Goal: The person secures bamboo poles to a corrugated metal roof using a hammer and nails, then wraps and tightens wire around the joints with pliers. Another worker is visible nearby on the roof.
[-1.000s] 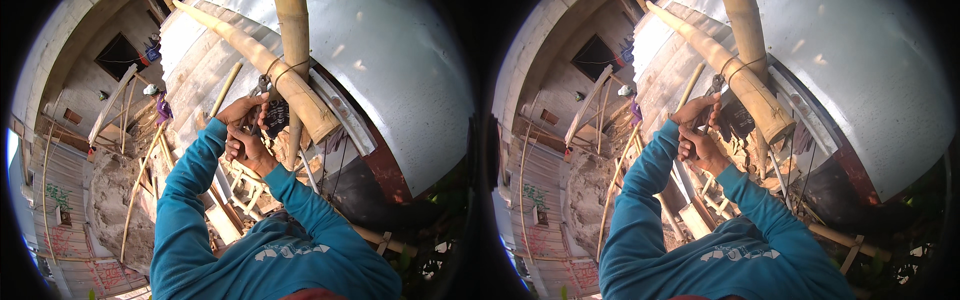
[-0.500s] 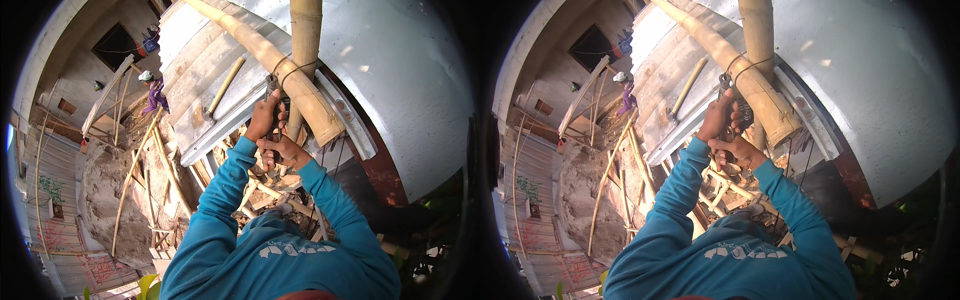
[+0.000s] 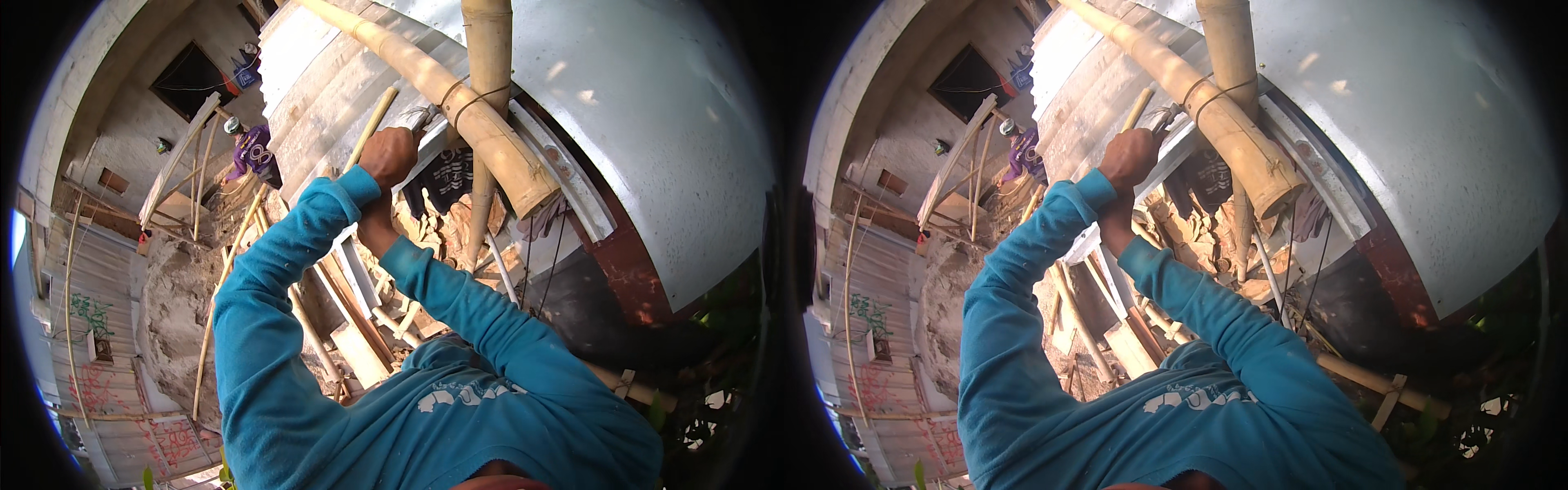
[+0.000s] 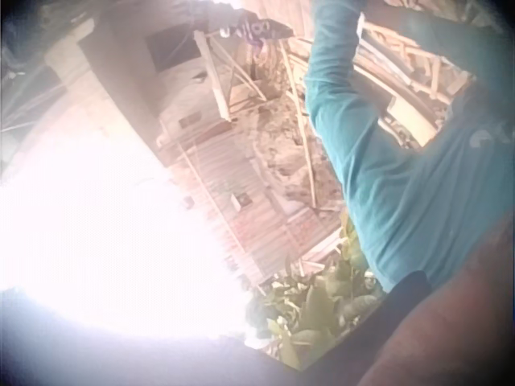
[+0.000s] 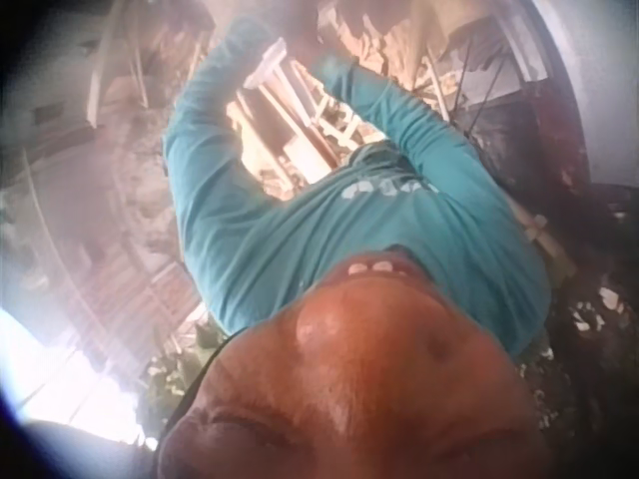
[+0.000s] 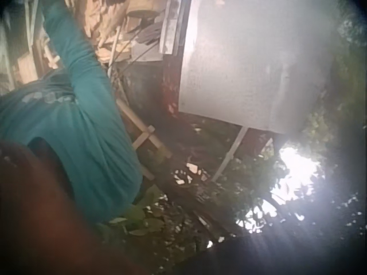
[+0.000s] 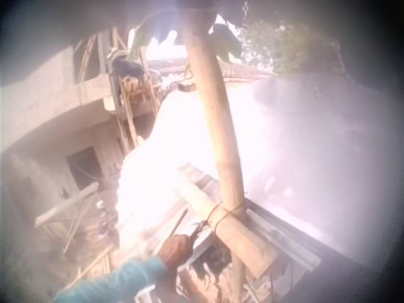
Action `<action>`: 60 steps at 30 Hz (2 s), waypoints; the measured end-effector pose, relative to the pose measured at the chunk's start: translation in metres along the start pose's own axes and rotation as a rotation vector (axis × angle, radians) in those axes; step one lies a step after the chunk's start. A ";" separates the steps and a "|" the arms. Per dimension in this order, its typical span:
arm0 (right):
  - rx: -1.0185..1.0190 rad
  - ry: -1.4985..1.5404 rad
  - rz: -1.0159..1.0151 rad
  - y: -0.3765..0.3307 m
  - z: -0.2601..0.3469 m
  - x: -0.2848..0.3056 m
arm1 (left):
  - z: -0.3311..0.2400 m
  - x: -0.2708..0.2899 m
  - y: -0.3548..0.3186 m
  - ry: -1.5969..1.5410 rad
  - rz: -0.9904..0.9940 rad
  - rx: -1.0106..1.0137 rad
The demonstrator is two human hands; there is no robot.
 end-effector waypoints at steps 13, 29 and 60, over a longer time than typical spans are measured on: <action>-0.502 -0.272 0.339 -0.063 0.107 -0.008 | -0.014 -0.050 -0.028 -1.721 0.586 0.491; -0.650 -0.568 0.241 -0.063 0.174 0.015 | -0.042 -0.070 -0.034 -1.782 0.303 0.532; -0.792 -0.862 0.180 -0.047 0.196 0.025 | -0.065 -0.060 -0.028 -1.230 -0.108 0.596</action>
Point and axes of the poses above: each hand's wrist, its own y-axis towards the middle knuckle, its own x-axis out of the back of the hand, z = x × y, the point moved 4 cm from there along y, towards the middle knuckle, and after that the axes turned 4 degrees about -z, right-handed, at the moved point
